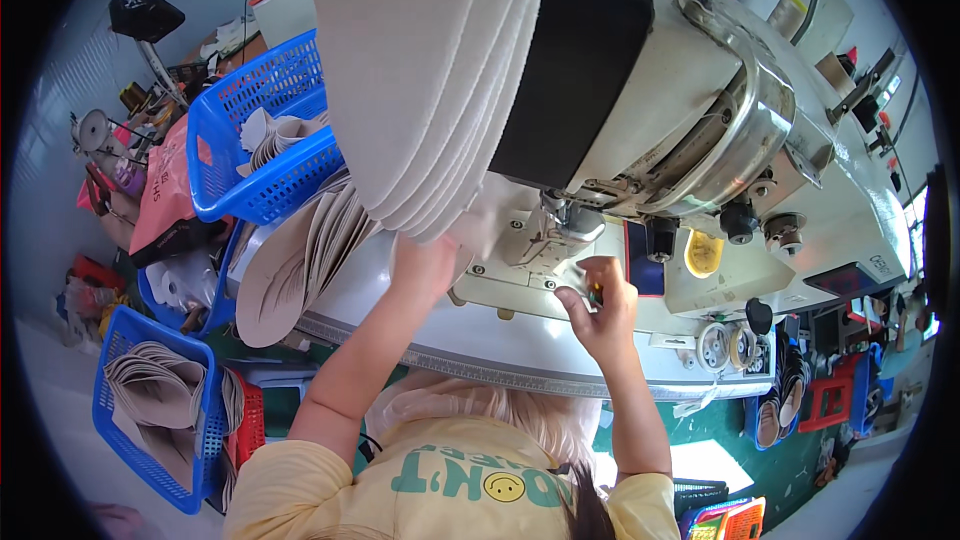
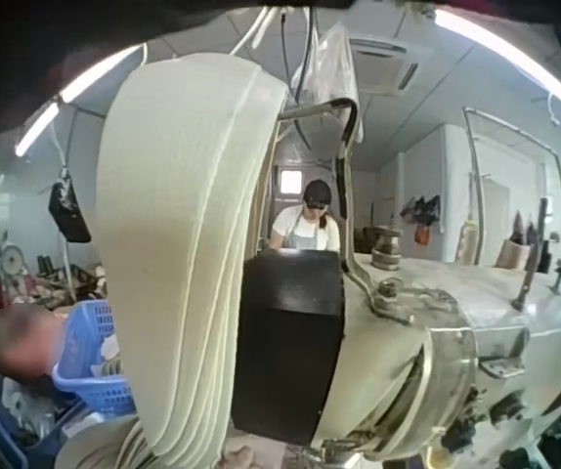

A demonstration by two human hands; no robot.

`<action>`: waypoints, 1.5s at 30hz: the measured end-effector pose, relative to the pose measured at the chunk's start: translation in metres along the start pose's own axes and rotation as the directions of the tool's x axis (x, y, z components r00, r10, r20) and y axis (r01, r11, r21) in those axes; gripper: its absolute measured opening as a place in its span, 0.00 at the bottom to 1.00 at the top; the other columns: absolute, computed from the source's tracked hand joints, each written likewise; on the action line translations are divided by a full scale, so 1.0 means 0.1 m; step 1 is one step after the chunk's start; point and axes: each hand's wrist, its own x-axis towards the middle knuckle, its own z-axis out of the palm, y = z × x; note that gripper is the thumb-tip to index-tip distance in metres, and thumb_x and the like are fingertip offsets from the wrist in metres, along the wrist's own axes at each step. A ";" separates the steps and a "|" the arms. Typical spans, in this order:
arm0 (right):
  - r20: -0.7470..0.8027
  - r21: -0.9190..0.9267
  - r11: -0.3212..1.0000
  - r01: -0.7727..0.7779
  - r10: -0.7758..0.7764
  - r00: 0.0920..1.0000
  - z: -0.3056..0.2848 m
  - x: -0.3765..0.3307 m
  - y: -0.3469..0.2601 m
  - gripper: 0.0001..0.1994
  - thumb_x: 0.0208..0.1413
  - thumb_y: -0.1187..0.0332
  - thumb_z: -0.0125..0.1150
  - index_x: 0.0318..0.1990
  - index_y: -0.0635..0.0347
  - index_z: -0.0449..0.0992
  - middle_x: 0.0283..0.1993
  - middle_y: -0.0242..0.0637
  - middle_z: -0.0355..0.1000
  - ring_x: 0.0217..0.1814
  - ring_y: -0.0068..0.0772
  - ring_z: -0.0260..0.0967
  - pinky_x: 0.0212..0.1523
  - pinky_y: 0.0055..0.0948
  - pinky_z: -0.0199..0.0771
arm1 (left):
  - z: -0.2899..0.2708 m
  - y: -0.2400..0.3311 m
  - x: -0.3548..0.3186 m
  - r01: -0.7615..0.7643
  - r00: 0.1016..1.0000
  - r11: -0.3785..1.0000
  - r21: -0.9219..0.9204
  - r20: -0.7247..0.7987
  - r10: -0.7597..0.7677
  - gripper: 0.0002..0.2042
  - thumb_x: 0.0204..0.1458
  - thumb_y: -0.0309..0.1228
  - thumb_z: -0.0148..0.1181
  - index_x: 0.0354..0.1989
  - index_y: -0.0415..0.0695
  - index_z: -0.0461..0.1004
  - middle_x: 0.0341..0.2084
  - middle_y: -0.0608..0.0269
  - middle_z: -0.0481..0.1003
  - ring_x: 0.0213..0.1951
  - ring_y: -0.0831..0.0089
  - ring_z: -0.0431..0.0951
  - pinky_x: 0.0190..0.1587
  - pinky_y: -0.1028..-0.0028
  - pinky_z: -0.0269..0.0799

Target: The person aligns shoe components, trims material and thread with snips, and stitches the pieces together using a sewing machine.

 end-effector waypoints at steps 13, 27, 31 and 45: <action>0.046 0.334 0.926 0.177 -0.204 0.978 0.36 0.09 -0.48 0.19 0.42 0.83 0.63 0.45 0.66 0.73 0.40 0.48 0.72 0.16 0.28 0.64 0.17 0.20 0.62 | -0.26 0.46 -0.62 0.487 0.847 0.853 -0.187 0.340 -0.409 0.15 0.59 0.35 0.49 0.50 0.39 0.66 0.42 0.56 0.74 0.44 0.71 0.76 0.47 0.70 0.73; 0.266 0.286 0.859 -0.424 0.354 0.897 -0.02 0.17 -0.35 0.13 0.57 0.63 0.59 0.29 0.67 0.75 0.22 0.31 0.72 0.23 0.14 0.63 0.23 0.20 0.63 | -0.33 0.16 -0.71 -0.132 0.910 0.797 0.590 0.390 -0.137 0.13 0.53 0.22 0.55 0.47 0.37 0.74 0.43 0.54 0.76 0.49 0.68 0.75 0.51 0.71 0.68; 0.501 0.307 0.733 -0.607 0.418 0.758 0.14 0.20 -0.07 0.14 0.62 0.65 0.51 0.32 0.66 0.77 0.23 0.29 0.72 0.24 0.13 0.63 0.24 0.18 0.64 | -0.64 0.27 -0.65 0.434 0.649 0.889 0.146 0.634 -0.421 0.11 0.51 0.23 0.58 0.43 0.37 0.77 0.42 0.60 0.77 0.48 0.73 0.74 0.50 0.72 0.68; 0.600 -0.347 0.938 0.012 0.211 0.772 1.16 0.18 -0.04 0.18 0.51 0.51 0.58 0.31 0.60 0.76 0.25 0.45 0.75 0.29 0.50 0.74 0.32 0.43 0.74 | -0.65 0.38 -0.71 -0.019 0.296 0.940 0.339 0.900 -0.319 0.11 0.53 0.27 0.58 0.41 0.33 0.75 0.41 0.51 0.75 0.45 0.59 0.74 0.50 0.64 0.65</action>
